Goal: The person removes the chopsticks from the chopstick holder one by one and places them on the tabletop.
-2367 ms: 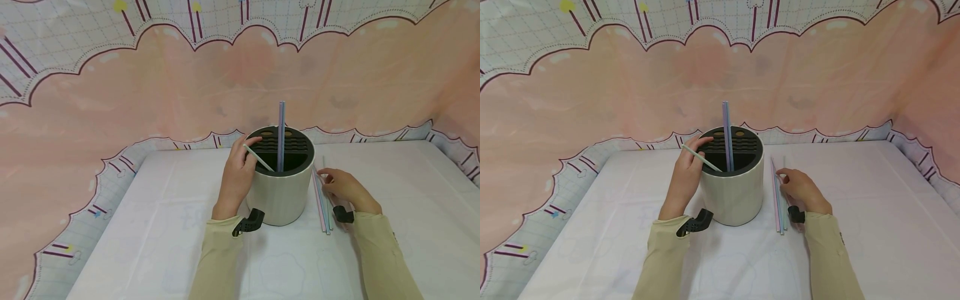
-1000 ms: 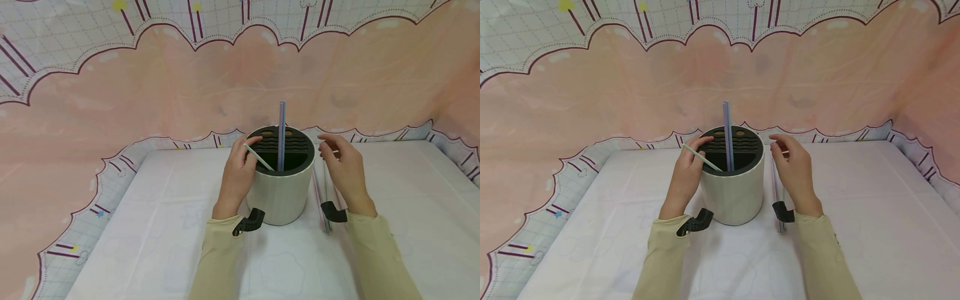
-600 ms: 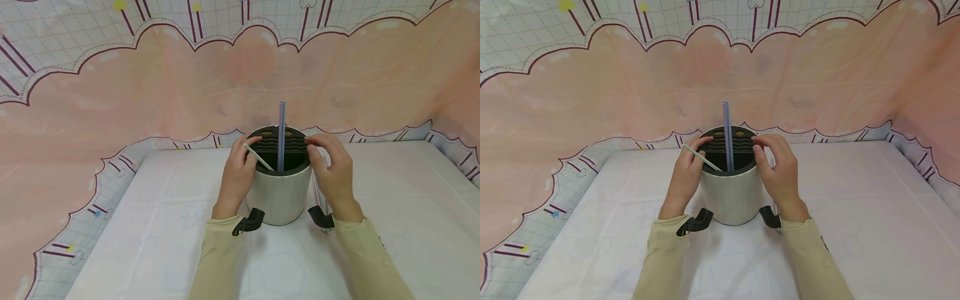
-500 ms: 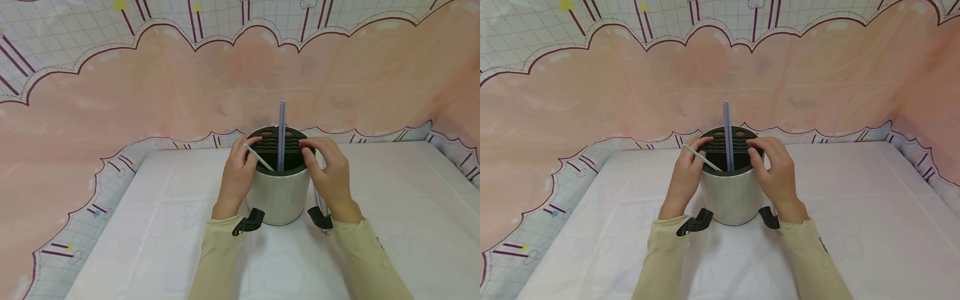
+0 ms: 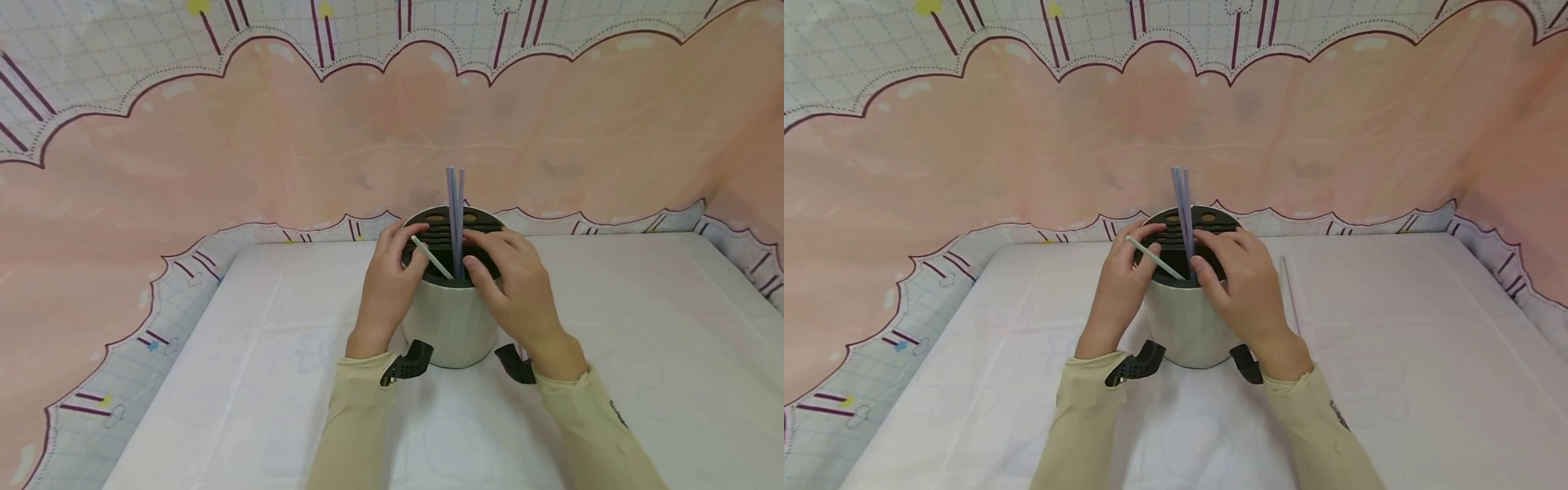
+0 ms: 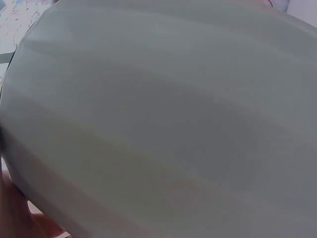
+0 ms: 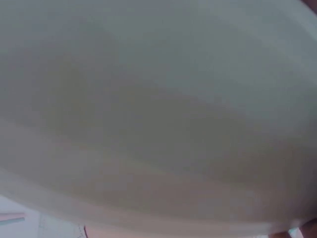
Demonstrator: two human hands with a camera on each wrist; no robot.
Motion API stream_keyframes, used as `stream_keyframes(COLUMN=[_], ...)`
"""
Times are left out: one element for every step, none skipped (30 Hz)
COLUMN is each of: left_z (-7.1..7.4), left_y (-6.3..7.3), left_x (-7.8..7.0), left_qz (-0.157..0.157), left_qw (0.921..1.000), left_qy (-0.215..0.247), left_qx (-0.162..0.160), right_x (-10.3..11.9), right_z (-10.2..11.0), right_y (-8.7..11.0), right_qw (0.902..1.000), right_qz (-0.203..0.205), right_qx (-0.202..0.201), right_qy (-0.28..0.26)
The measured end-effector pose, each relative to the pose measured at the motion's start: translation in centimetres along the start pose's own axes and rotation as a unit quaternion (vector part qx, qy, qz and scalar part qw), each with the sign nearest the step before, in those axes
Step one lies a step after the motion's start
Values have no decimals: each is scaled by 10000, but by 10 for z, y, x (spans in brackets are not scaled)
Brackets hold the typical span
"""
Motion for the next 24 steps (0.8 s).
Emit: stream_keyframes(left_z=[0,0,0,0,0,0,-1,-1,-1,-1,-2,-2,-2,-2,-2,-3,-3,-3,-3,-2,-2,-2,-2,-2], left_y=[0,1,1,1,2,2,2,3,3,3,3,4,4,4,3,3,3,3,4,4,4,4,4,5], left_x=[0,0,0,0,0,0,0,0,0,0,0,1,0,0,0,0,-1,-1,-1,-1,-1,-1,-1,-1], left_qz=[-3,-8,-12,-19,-29,-34,-48,-70,-98,-122,-152,-181,-216,-245,-266,-279,-291,-287,-266,-243,-217,-196,-172,-150], left_qw=[10000,10000,10000,10000,10000,10000,10000,9999,9998,9997,9996,9995,9994,9993,9992,9992,9991,9991,9992,9993,9993,9994,9994,9994], left_qy=[5,12,18,21,6,-25,-54,-89,-129,-169,-209,-230,-240,-252,-254,-251,-250,-252,-256,-258,-256,-260,-263,-264], left_qx=[1,0,-3,-8,-17,-24,-35,-50,-65,-82,-101,-117,-131,-145,-156,-161,-163,-161,-158,-153,-145,-139,-136,-133], right_x=[2,3,4,5,6,7,8,8,8,8,8,7,7,6,5,4,3,2,2,1,0,-1,-2,-3], right_z=[-1,-2,-2,-3,-3,-4,-3,-3,-2,-1,0,1,3,4,5,6,8,9,10,11,12,14,15,16], right_y=[0,0,1,1,1,1,1,1,2,2,2,2,2,2,1,1,1,1,1,1,1,1,1,2], right_qw=[10000,9999,9998,9996,9993,9990,9986,9980,9974,9969,9965,9961,9956,9951,9947,9943,9937,9930,9921,9910,9898,9885,9868,9852], right_qz=[-32,-64,-104,-143,-187,-237,-280,-316,-339,-347,-347,-337,-330,-316,-306,-300,-319,-346,-398,-462,-547,-633,-723,-815], right_qx=[52,83,101,101,100,94,85,88,106,147,199,259,320,389,456,524,585,649,721,782,828,873,918,972], right_qy=[-19,-49,-111,-205,-303,-377,-450,-545,-625,-688,-729,-767,-812,-851,-866,-875,-896,-923,-947,-984,-1023,-1061,-1120,-1152])
Point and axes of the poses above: each hand's wrist, its own y-axis away from the middle knuckle, its own z-axis out of the back of the hand, x = y × z, the point moved 1 cm from there along -y, towards the middle knuckle, and after that the axes turned 8 degrees about y, right-handed, at the moved point
